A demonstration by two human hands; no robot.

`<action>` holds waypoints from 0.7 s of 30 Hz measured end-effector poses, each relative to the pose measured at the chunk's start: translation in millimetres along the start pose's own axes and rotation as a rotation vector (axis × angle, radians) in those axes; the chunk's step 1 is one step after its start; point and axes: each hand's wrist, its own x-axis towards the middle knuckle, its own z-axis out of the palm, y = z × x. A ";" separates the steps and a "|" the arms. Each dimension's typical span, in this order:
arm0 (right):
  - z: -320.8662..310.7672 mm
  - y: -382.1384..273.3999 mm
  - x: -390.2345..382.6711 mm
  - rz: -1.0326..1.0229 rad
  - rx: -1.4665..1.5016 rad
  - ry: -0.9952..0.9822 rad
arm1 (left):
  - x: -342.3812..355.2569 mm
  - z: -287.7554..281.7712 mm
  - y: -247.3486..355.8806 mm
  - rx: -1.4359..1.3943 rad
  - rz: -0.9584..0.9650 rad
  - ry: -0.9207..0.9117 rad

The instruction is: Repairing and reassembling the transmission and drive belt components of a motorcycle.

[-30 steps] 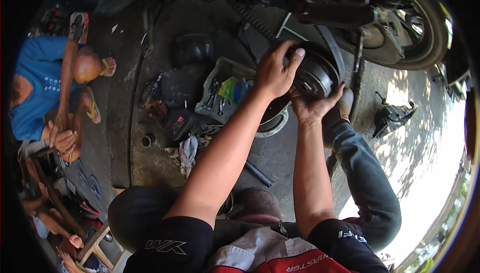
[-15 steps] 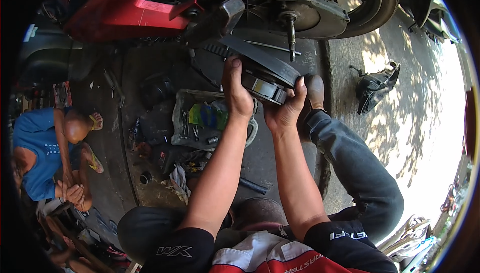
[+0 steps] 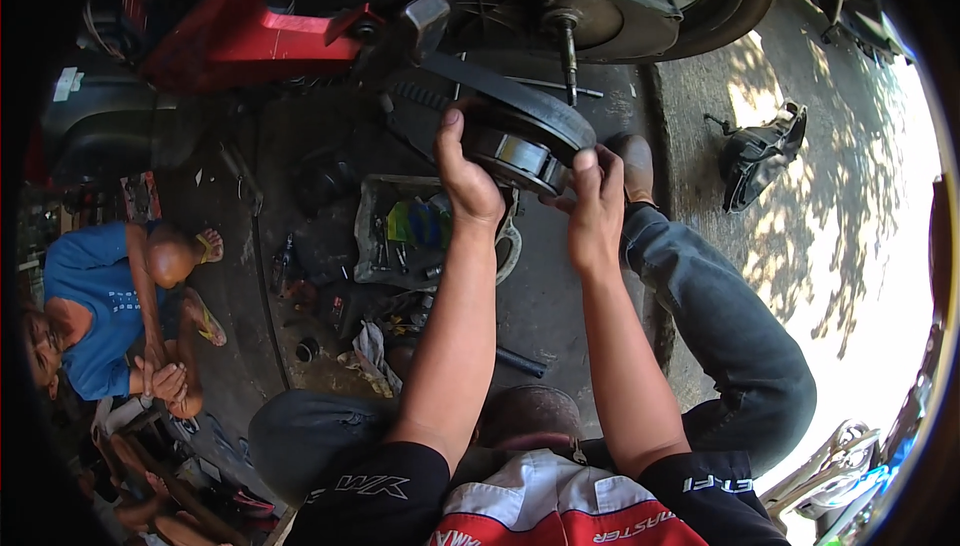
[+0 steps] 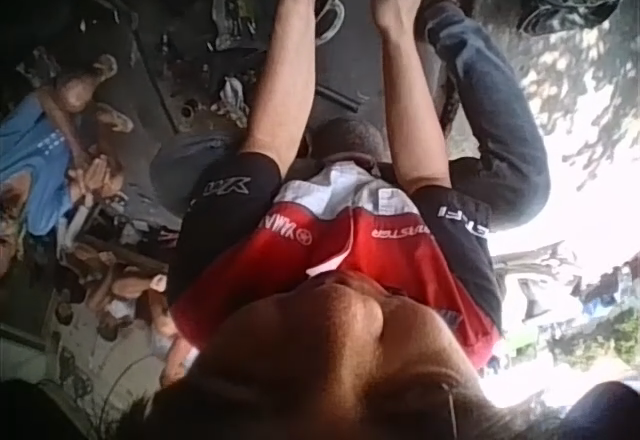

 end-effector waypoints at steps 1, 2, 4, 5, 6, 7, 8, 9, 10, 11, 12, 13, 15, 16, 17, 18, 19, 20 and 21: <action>-6.6 0.7 -6.3 -0.141 -0.121 -0.003 | -3.3 0.1 2.3 0.042 -0.005 -0.006; -9.4 -0.1 -6.3 -0.145 -0.120 0.012 | -3.2 2.7 2.7 0.038 -0.011 -0.020; -11.1 -9.3 -5.7 -0.550 -0.538 0.014 | -3.4 9.6 5.9 0.018 -0.040 0.039; -12.2 -18.5 -4.9 -0.498 -0.616 0.040 | -4.7 14.5 12.0 0.038 -0.073 0.031; -13.2 -29.2 -5.8 -0.499 -0.616 0.048 | -2.8 14.3 14.2 0.036 -0.075 0.023; -13.3 -39.5 -8.2 -0.494 -0.789 0.041 | -0.4 12.8 17.9 -0.016 -0.117 0.008; -12.3 -47.0 -10.0 -0.486 -0.962 0.032 | 0.8 11.8 21.0 -0.068 -0.160 -0.006; -8.4 -51.0 -11.2 -0.482 -0.999 0.036 | 0.5 11.2 23.1 -0.053 -0.178 0.002; -7.5 -52.6 -10.3 -0.484 -1.001 0.044 | 0.8 12.7 23.1 -0.058 -0.179 -0.005; -7.0 -52.8 -9.2 -0.491 -1.065 0.049 | 1.1 13.3 22.8 -0.053 -0.202 0.013; -6.6 -52.7 -7.8 -0.496 -1.128 0.054 | 1.1 14.6 21.9 -0.047 -0.226 0.031; -5.3 -51.4 -6.7 -0.503 -1.162 0.064 | 0.8 18.1 23.8 -0.046 -0.230 0.026; -9.5 -47.2 -1.5 -0.542 -1.167 0.048 | 2.1 25.6 25.6 -0.057 -0.291 0.182; -11.3 -46.1 0.5 -0.587 -1.172 0.025 | 4.6 27.7 24.0 -0.056 -0.295 0.179; -11.5 -45.0 0.8 -0.581 -1.173 0.028 | 7.7 29.8 21.7 -0.046 -0.247 0.226; -10.4 -43.7 0.5 -0.608 -1.168 0.040 | 9.7 31.0 19.0 -0.036 -0.200 0.273; -11.7 -42.2 1.2 -0.631 -1.166 0.051 | 9.0 36.2 18.3 -0.034 -0.211 0.274; -13.5 -41.8 3.5 -0.620 -1.171 0.050 | 8.3 41.9 18.4 -0.039 -0.171 0.266; -15.1 -42.1 6.8 -0.599 -1.171 0.041 | 7.7 45.1 16.2 -0.042 -0.131 0.259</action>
